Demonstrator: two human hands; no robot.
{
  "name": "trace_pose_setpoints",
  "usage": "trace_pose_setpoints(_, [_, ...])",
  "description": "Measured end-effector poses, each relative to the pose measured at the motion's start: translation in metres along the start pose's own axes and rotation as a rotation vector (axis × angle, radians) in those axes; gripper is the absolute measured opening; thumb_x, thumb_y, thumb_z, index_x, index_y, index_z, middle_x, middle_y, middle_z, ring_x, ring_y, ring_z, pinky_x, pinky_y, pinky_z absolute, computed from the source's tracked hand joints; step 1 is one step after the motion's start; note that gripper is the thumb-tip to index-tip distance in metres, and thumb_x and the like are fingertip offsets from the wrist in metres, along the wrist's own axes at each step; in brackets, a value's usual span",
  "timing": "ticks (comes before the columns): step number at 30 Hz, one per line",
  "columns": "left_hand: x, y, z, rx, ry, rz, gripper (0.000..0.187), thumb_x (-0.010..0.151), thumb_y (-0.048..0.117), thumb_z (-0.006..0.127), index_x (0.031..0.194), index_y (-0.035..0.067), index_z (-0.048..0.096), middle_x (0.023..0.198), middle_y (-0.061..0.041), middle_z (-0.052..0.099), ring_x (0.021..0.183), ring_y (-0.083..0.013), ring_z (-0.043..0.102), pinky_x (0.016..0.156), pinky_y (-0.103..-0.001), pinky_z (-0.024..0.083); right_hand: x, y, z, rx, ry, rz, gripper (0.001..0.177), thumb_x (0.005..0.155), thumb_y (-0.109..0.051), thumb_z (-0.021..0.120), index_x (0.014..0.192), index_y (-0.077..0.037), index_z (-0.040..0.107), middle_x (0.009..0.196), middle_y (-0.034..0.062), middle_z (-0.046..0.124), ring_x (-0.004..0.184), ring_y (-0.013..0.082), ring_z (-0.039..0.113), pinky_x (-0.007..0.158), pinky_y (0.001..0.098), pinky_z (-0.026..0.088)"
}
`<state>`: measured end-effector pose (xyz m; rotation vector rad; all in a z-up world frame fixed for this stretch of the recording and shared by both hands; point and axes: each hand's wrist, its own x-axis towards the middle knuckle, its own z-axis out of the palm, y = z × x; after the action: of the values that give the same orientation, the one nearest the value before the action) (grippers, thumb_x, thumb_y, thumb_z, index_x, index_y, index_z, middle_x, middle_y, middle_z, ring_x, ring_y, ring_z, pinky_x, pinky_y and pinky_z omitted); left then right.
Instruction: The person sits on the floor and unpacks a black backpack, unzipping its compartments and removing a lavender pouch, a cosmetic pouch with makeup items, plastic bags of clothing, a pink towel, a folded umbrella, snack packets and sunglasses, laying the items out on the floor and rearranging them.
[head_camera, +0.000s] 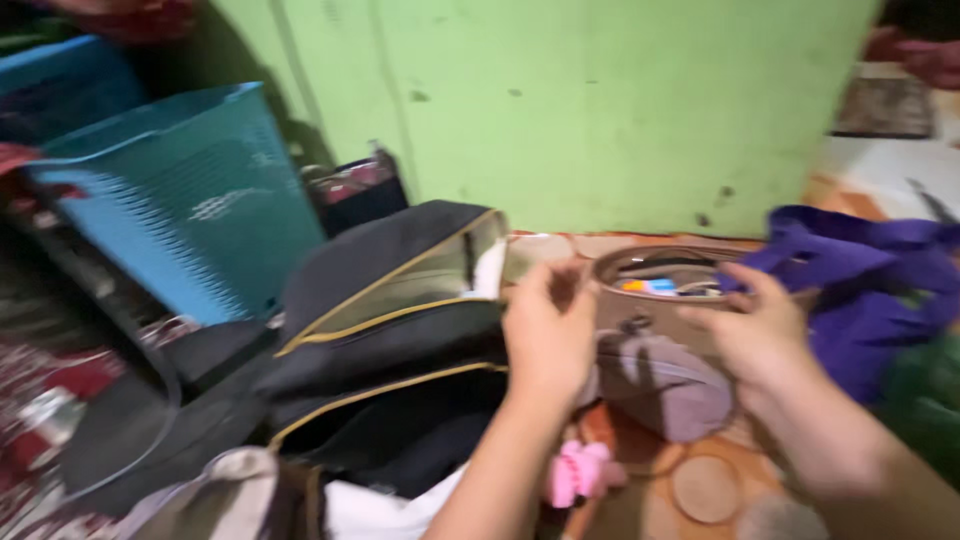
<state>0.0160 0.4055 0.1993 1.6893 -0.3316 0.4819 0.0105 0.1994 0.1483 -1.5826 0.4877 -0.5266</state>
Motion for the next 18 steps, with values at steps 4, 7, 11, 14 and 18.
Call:
trace_pose_setpoints(4, [0.024,0.044,-0.111,0.08,0.193,0.21,0.017,0.09,0.011,0.069,0.104,0.001,0.069,0.092,-0.009,0.076,0.085,-0.0154,0.074,0.08,-0.031,0.058,-0.051,-0.049,0.105,0.107,-0.386,-0.149,0.059,0.079,-0.009,0.077,0.136,-0.006,0.062,0.134,0.0103,0.067,0.121,0.0172,0.063,0.099,0.033,0.051])
trace_pose_setpoints(7, [0.036,0.056,-0.179,0.214,0.306,0.255,0.015,0.091,0.011,0.068,0.103,0.002,0.07,0.089,-0.01,0.077,0.081,-0.017,0.075,0.078,-0.031,0.059,-0.08,-0.077,0.159,0.192,-0.556,-0.256,0.045,0.088,-0.014,0.071,0.131,-0.004,0.067,0.129,0.0118,0.071,0.116,0.0174,0.064,0.099,0.029,0.049])
trace_pose_setpoints(11, [0.037,0.04,-0.25,0.411,0.372,0.175,0.015,0.089,0.013,0.07,0.1,0.003,0.074,0.088,-0.011,0.078,0.081,-0.0195,0.076,0.078,-0.033,0.058,-0.106,-0.094,0.2,0.136,-0.662,-0.202,0.032,0.095,-0.019,0.064,0.121,-0.003,0.074,0.115,0.0087,0.076,0.104,0.016,0.067,0.092,0.0267,0.049])
trace_pose_setpoints(14, [0.019,0.012,-0.282,0.502,0.111,-0.048,0.023,0.08,0.022,0.079,0.096,0.006,0.079,0.088,-0.01,0.078,0.082,-0.0203,0.076,0.079,-0.034,0.058,-0.12,-0.085,0.212,-0.038,-0.716,-0.297,0.028,0.091,-0.014,0.063,0.108,0.0,0.08,0.104,0.007,0.081,0.098,0.0147,0.07,0.09,0.0251,0.05])
trace_pose_setpoints(18, [-0.029,-0.02,-0.287,0.518,0.018,-0.307,0.054,0.062,0.035,0.088,0.107,0.009,0.074,0.091,-0.008,0.08,0.085,-0.0216,0.077,0.08,-0.035,0.058,-0.142,-0.053,0.213,-0.238,-0.745,-0.393,0.026,0.08,-0.009,0.071,0.103,0.0,0.08,0.098,0.0083,0.082,0.091,0.015,0.072,0.083,0.0266,0.053])
